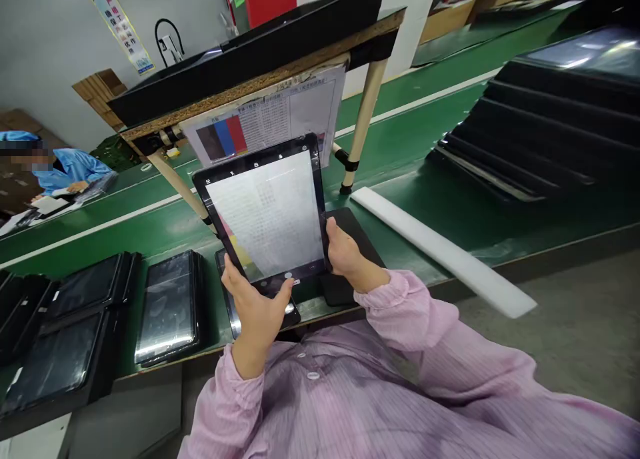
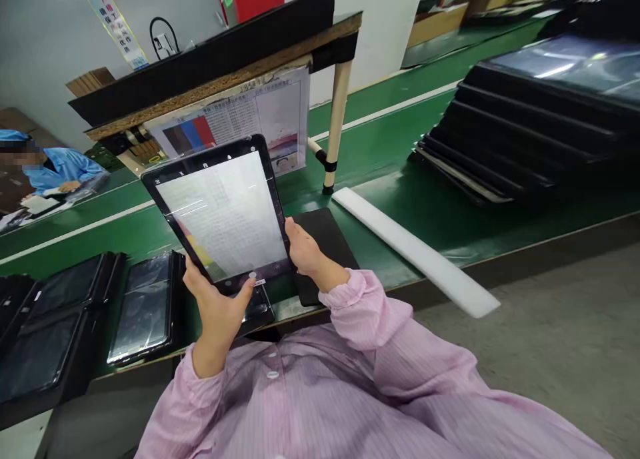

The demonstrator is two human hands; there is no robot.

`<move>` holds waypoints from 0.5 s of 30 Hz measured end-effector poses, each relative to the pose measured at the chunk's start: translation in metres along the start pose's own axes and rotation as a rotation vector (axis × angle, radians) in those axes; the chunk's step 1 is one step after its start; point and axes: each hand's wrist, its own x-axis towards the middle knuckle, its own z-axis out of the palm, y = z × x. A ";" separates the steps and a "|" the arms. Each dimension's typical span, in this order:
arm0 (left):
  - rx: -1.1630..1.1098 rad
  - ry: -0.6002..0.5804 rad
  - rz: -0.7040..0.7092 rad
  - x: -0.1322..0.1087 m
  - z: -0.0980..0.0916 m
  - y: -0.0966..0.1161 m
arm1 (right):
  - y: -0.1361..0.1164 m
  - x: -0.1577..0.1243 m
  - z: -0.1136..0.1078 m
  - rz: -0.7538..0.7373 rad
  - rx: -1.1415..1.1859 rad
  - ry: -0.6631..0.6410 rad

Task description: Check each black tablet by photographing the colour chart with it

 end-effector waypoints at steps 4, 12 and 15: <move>0.004 0.002 -0.059 0.000 0.002 0.003 | -0.004 -0.001 0.002 0.023 0.102 -0.061; 0.022 0.009 -0.017 -0.002 0.004 0.006 | -0.007 -0.001 0.002 0.031 0.115 -0.115; 0.003 0.021 -0.016 -0.004 0.004 0.003 | -0.004 0.001 0.000 0.015 0.114 -0.158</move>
